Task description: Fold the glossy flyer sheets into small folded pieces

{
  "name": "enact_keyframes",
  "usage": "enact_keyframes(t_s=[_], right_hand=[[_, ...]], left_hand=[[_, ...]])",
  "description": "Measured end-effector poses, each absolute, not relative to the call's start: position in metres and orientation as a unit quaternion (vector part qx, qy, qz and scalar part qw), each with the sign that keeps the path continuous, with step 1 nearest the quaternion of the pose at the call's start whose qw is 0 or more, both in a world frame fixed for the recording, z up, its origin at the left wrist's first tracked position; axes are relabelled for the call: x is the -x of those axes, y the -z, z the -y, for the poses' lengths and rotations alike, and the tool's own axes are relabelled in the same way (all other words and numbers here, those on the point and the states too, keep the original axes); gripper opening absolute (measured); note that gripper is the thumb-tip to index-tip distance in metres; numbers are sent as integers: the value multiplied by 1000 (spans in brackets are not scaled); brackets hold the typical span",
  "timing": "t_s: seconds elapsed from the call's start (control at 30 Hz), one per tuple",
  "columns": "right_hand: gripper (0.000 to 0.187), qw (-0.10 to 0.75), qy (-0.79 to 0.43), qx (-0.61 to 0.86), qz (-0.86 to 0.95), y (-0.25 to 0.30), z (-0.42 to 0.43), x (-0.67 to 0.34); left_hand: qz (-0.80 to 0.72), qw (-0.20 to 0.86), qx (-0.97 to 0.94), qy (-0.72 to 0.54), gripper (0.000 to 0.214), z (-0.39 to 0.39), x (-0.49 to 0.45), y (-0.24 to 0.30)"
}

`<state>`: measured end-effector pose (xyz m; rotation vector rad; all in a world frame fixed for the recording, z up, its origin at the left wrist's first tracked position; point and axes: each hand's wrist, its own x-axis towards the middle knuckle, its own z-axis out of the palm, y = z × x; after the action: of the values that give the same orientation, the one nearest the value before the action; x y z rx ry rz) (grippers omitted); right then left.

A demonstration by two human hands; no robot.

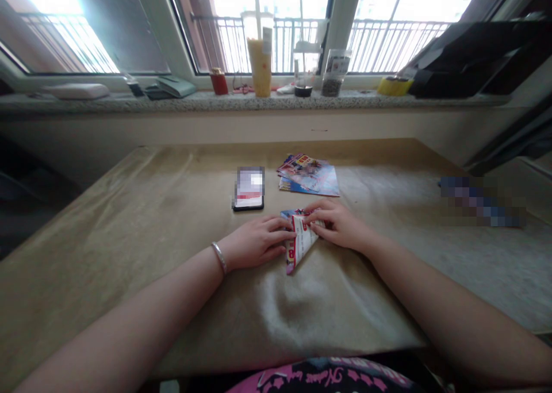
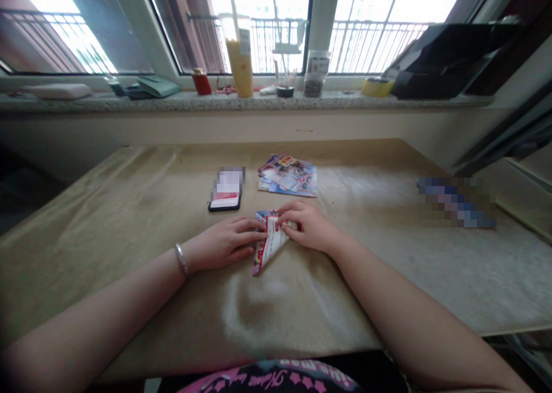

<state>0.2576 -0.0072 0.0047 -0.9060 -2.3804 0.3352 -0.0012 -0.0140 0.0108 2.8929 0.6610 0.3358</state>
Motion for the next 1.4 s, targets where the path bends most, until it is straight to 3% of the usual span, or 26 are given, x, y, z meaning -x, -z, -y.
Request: enact_keyframes(t_s=[0.13,0.43,0.63,0.83,1.4], right_hand=[[18,250,-54,341,905,-16,14,-263],[29,176,-82,321,927,-17,13,-267],[30,170,-79,323,928,-15,14,-264],[32,168,-77,322,929,-12,14,-260],[31,194,-75,316,926,-8,14,-248]], left_hand=[[-219,68,-967,-109,38,14,2,-12],[-226,82,-964,-113,38,13,3,-13],[-252,141,-951,-110,31,12,6,-17],[-258,132,-951,-112,40,12,6,-16],[-249,108,-952,-140,28,9,5,-12]])
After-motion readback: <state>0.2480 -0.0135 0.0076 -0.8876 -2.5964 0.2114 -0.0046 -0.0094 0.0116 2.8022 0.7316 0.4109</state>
